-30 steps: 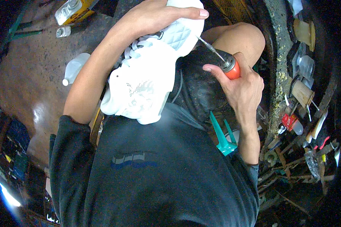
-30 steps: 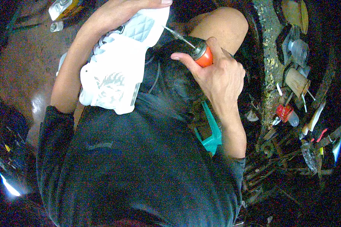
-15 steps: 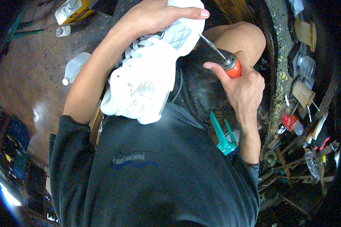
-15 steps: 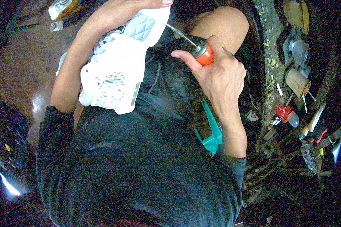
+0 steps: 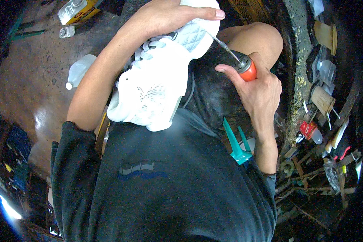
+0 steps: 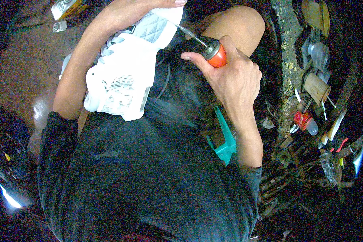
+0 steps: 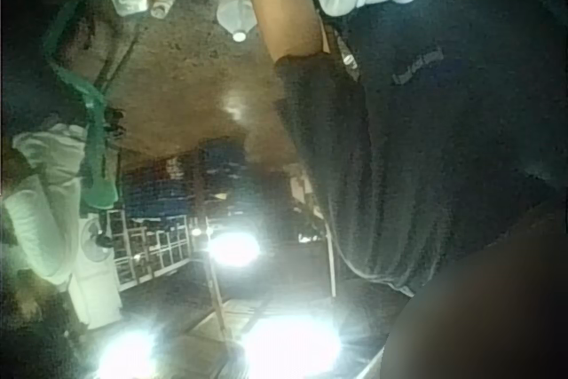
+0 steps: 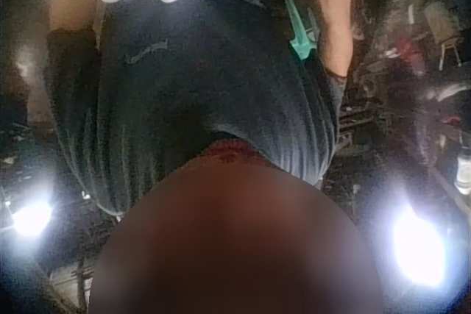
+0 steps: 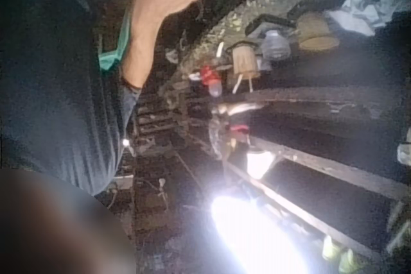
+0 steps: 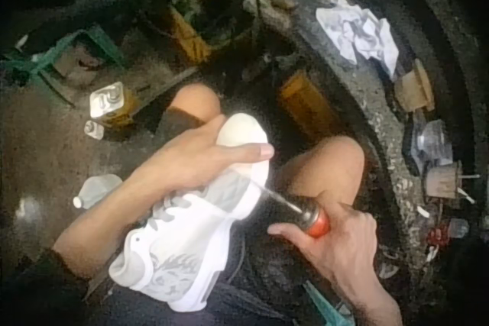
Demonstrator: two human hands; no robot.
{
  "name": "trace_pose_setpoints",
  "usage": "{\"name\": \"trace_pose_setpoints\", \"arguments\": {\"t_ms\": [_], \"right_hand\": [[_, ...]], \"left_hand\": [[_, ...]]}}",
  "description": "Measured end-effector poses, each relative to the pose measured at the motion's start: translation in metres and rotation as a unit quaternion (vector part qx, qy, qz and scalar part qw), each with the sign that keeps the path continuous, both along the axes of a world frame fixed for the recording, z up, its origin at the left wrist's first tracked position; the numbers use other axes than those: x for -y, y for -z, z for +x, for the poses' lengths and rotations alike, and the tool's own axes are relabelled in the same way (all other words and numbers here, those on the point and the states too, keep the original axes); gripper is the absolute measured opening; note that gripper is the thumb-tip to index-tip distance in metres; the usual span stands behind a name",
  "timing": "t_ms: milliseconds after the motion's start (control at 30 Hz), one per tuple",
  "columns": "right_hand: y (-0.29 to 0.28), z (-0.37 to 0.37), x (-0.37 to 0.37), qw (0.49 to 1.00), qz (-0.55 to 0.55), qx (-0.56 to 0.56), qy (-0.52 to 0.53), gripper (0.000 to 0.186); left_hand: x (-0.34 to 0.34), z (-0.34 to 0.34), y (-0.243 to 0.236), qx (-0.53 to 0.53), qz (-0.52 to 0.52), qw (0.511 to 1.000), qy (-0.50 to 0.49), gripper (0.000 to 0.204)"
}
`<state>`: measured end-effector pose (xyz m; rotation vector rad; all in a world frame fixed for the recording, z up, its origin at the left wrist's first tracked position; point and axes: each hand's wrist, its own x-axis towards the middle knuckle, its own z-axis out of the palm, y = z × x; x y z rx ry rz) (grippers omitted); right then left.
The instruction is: The person uses a soldering iron to apply heat to the upper and sole of a white sneaker, then uses a small brush to apply a dark substance to the same areas. The person repeatedly rotates the shoe to access different sections while seated.
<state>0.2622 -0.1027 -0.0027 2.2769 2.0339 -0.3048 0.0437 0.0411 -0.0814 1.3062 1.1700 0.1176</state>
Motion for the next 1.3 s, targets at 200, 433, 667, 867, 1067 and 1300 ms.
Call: {"name": "trace_pose_setpoints", "arguments": {"t_ms": [200,433,667,867,1067,1300], "right_hand": [[0.000,-0.001,-0.001,1.000,-0.007,0.008,-0.003,0.073],[0.000,0.001,0.001,1.000,-0.008,0.010,-0.022,0.073],[0.001,0.001,0.004,0.999,-0.010,0.009,-0.038,0.075],[0.002,0.001,0.006,0.999,-0.011,0.010,-0.049,0.076],[0.002,0.002,0.003,0.999,0.000,0.013,-0.038,0.074],[0.000,0.001,0.001,0.999,-0.022,0.018,-0.014,0.074]], "left_hand": [[-0.002,-0.007,-0.010,0.018,-0.010,1.000,0.014,0.092],[-0.001,0.000,0.000,-0.018,-0.009,1.000,-0.002,0.091],[-0.002,0.000,0.004,-0.016,-0.042,0.999,0.007,0.091],[-0.001,0.000,0.003,-0.022,0.002,1.000,-0.005,0.093],[0.000,0.001,0.002,-0.024,-0.002,1.000,-0.008,0.096],[-0.002,0.002,0.000,-0.039,-0.009,0.999,0.000,0.096]]}}
